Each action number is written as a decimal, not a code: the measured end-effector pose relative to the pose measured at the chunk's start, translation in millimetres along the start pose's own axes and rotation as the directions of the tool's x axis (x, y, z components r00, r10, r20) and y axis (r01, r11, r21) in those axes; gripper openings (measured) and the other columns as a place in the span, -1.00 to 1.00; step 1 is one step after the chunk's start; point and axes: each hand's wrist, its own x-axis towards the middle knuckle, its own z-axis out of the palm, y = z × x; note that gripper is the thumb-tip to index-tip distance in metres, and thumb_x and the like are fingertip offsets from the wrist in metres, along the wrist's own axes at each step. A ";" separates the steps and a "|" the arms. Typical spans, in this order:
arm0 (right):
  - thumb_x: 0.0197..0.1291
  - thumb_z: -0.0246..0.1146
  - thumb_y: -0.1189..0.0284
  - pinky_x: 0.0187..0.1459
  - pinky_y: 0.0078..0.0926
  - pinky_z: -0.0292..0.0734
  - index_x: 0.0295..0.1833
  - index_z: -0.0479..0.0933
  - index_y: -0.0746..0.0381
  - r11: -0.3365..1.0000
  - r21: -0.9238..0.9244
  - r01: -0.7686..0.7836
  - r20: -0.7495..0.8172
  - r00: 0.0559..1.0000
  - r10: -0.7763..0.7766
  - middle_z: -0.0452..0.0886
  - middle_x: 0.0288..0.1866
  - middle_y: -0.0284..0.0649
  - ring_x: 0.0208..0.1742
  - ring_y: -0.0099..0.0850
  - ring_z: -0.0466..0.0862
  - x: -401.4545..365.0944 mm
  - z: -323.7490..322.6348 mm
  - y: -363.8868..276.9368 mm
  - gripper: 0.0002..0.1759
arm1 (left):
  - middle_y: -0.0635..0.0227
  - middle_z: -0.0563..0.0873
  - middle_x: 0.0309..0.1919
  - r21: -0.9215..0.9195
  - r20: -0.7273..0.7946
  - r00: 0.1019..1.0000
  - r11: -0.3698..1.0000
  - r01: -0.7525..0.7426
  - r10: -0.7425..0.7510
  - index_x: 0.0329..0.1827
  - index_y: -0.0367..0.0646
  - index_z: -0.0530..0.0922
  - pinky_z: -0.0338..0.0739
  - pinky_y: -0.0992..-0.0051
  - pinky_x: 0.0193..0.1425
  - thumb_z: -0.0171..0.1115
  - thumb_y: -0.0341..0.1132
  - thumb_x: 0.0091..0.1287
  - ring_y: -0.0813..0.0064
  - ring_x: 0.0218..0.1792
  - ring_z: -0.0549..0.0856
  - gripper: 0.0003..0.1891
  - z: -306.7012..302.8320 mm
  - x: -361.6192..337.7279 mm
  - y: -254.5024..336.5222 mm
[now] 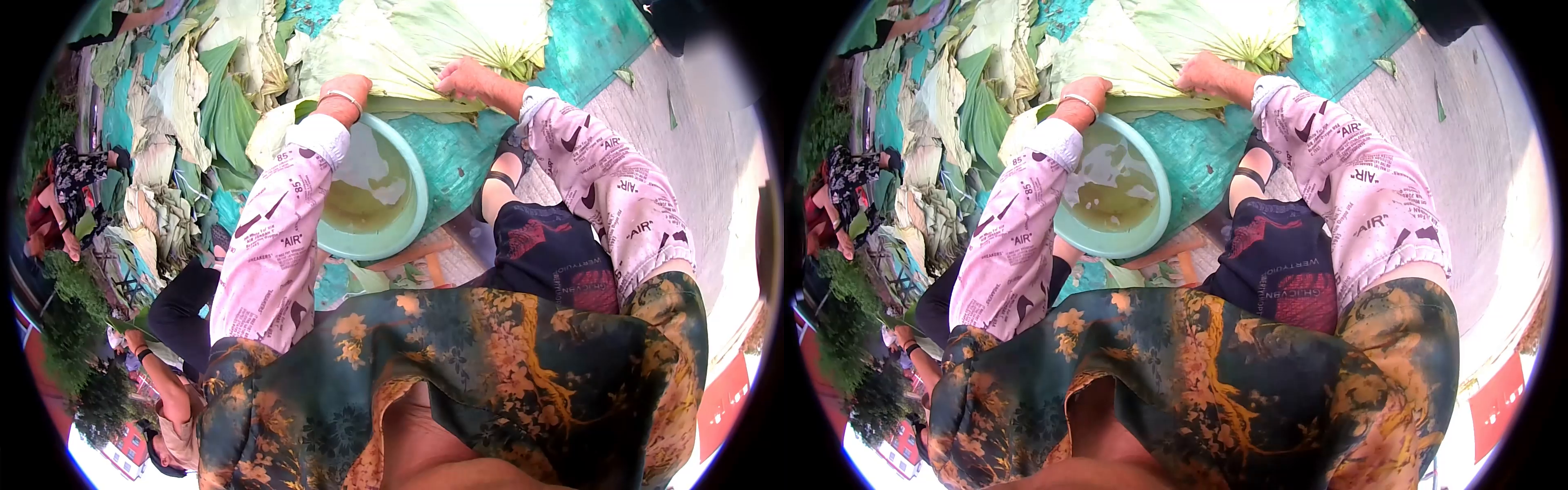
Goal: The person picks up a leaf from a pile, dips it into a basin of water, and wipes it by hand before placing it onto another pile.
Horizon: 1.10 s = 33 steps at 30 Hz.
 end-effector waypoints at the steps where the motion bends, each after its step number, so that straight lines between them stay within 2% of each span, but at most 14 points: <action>1: -0.12 0.31 0.23 -0.56 -0.46 0.41 -0.36 0.61 0.19 0.998 -0.033 0.059 -0.019 0.998 -0.060 0.58 -0.55 -0.28 -0.62 -0.45 0.51 -1.3 -0.2 1.4 -0.74 | 0.22 0.66 -0.27 0.011 0.006 1.000 1.000 -0.012 0.012 -0.24 0.05 0.60 0.53 0.32 -0.11 0.05 -0.40 0.10 0.22 -0.16 0.65 -0.78 1.6 0.0 0.8; 3: -0.14 0.31 0.23 -0.48 -0.40 0.43 -0.40 0.61 0.19 0.979 -0.109 0.172 -0.057 0.982 -0.179 0.58 -0.56 -0.25 -0.59 -0.40 0.52 -7.9 -1.4 0.5 -0.74 | 0.22 0.66 -0.28 0.029 0.009 0.999 0.999 -0.038 0.038 -0.24 0.06 0.60 0.53 0.31 -0.12 0.05 -0.39 0.10 0.22 -0.17 0.65 -0.79 1.9 -2.9 2.5; 6: -0.18 0.31 0.27 -0.36 -0.36 0.46 -0.43 0.60 0.21 0.967 -0.223 0.121 -0.077 0.987 -0.141 0.60 -0.52 -0.19 -0.50 -0.34 0.56 -7.9 -9.9 5.3 -0.76 | 0.24 0.67 -0.27 0.040 0.029 0.998 0.998 -0.053 0.052 -0.23 0.06 0.60 0.54 0.32 -0.13 0.07 -0.39 0.11 0.23 -0.17 0.66 -0.79 -0.4 1.3 18.6; 9: -0.12 0.31 0.32 -0.41 -0.38 0.43 -0.38 0.55 0.22 0.890 -0.411 0.196 -0.099 0.961 -0.258 0.56 -0.55 -0.19 -0.48 -0.35 0.55 -11.5 -10.5 15.1 -0.78 | 0.15 0.65 -0.15 0.092 0.154 0.981 0.987 -0.131 0.116 -0.13 -0.09 0.62 0.54 0.33 -0.06 0.02 -0.36 0.22 0.23 -0.11 0.65 -0.76 -5.5 3.2 34.4; 12: -0.11 0.28 0.31 -0.31 -0.30 0.46 -0.37 0.55 0.21 0.869 -0.480 0.122 -0.168 0.959 -0.227 0.58 -0.46 -0.13 -0.37 -0.23 0.58 -16.5 -7.9 22.1 -0.79 | 0.27 0.68 -0.25 0.127 0.151 0.983 0.984 -0.124 0.105 -0.21 0.04 0.62 0.55 0.34 -0.11 0.12 -0.42 0.09 0.27 -0.15 0.66 -0.78 6.9 14.0 43.4; 13: -0.11 0.16 0.34 -0.23 -0.20 0.49 -0.30 0.58 0.18 0.878 -0.467 0.109 -0.168 0.963 -0.209 0.62 -0.34 -0.09 -0.28 -0.11 0.61 -20.0 -7.9 21.0 -0.76 | 0.27 0.68 -0.24 0.143 0.168 0.978 0.979 -0.145 0.121 -0.19 0.04 0.62 0.55 0.34 -0.10 0.15 -0.43 0.06 0.26 -0.15 0.66 -0.76 11.2 16.4 42.5; 19: -0.04 0.19 0.35 -0.26 -0.18 0.50 -0.24 0.43 0.27 0.741 -0.662 0.115 -0.217 0.917 -0.336 0.60 -0.34 -0.02 -0.26 -0.09 0.61 -41.1 -1.8 -1.1 -0.73 | 0.24 0.66 -0.22 0.025 0.231 0.962 0.987 -0.156 0.146 -0.18 0.01 0.60 0.53 0.32 -0.07 0.15 -0.44 0.05 0.22 -0.13 0.65 -0.74 7.8 15.6 35.7; 22: 0.00 0.20 0.33 -0.30 -0.21 0.50 -0.17 0.35 0.28 0.650 -0.750 0.119 -0.219 0.883 -0.414 0.57 -0.40 -0.03 -0.31 -0.10 0.62 -49.5 -0.5 -9.6 -0.68 | 0.22 0.66 -0.21 0.043 0.198 0.970 0.987 -0.155 0.143 -0.17 0.00 0.60 0.52 0.32 -0.06 0.13 -0.45 0.05 0.21 -0.13 0.64 -0.74 9.2 17.0 34.0; 23: 0.01 0.18 0.36 -0.36 -0.24 0.51 -0.14 0.33 0.24 0.586 -0.801 0.127 -0.222 0.845 -0.486 0.52 -0.36 -0.11 -0.34 -0.14 0.60 -48.7 3.2 -8.6 -0.69 | 0.21 0.66 -0.21 0.028 0.164 0.975 0.987 -0.157 0.150 -0.16 0.01 0.60 0.52 0.32 -0.06 0.11 -0.44 0.07 0.21 -0.12 0.64 -0.74 0.9 9.1 32.2; 26: -0.02 0.13 0.43 -0.32 -0.27 0.48 -0.15 0.35 0.21 0.474 -0.857 0.204 -0.173 0.751 -0.637 0.45 -0.28 -0.16 -0.27 -0.20 0.54 -50.6 0.9 -13.0 -0.73 | 0.22 0.66 -0.32 -0.107 0.030 0.994 0.989 -0.105 0.108 -0.25 0.01 0.59 0.53 0.29 -0.15 0.12 -0.40 0.07 0.20 -0.21 0.65 -0.81 -12.7 -5.8 21.3; 28: -0.07 0.09 0.47 -0.25 -0.35 0.43 -0.17 0.37 0.18 0.248 -0.899 0.362 0.073 0.680 -0.730 0.40 -0.24 -0.20 -0.16 -0.28 0.46 -53.0 -2.6 -17.0 -0.74 | 0.25 0.65 -0.38 -0.109 -0.219 0.967 0.982 -0.156 0.129 -0.31 0.00 0.57 0.52 0.29 -0.22 0.14 -0.39 0.06 0.21 -0.29 0.64 -0.86 -21.2 -27.7 3.7; 29: -0.10 0.08 0.48 -0.20 -0.39 0.37 -0.20 0.39 0.16 0.153 -0.919 0.363 0.122 0.632 -0.765 0.40 -0.23 -0.23 -0.10 -0.31 0.43 -57.2 0.4 -20.2 -0.75 | 0.26 0.64 -0.39 -0.149 -0.303 0.949 0.979 -0.141 0.090 -0.32 0.01 0.57 0.51 0.29 -0.24 0.13 -0.38 0.06 0.22 -0.30 0.64 -0.87 -21.6 -36.6 -6.6; 31: -0.11 0.12 0.46 -0.21 -0.38 0.38 -0.21 0.41 0.13 0.200 -0.919 0.339 0.134 0.746 -0.652 0.39 -0.22 -0.25 -0.11 -0.33 0.42 -56.0 8.8 -0.6 -0.75 | 0.27 0.63 -0.40 -0.217 -0.456 0.890 0.971 -0.097 -0.013 -0.35 0.00 0.56 0.50 0.29 -0.27 0.14 -0.38 0.07 0.23 -0.31 0.63 -0.90 -27.8 -71.7 -22.0; 33: -0.17 0.15 0.48 -0.18 -0.34 0.39 -0.23 0.43 0.15 0.254 -0.893 0.372 0.134 0.757 -0.639 0.40 -0.23 -0.21 -0.10 -0.27 0.43 -51.2 -1.5 0.0 -0.73 | 0.28 0.62 -0.39 -0.352 -0.571 0.812 0.930 -0.105 -0.124 -0.33 -0.01 0.56 0.50 0.31 -0.28 0.17 -0.38 0.07 0.22 -0.30 0.62 -0.90 -35.6 -96.9 -32.6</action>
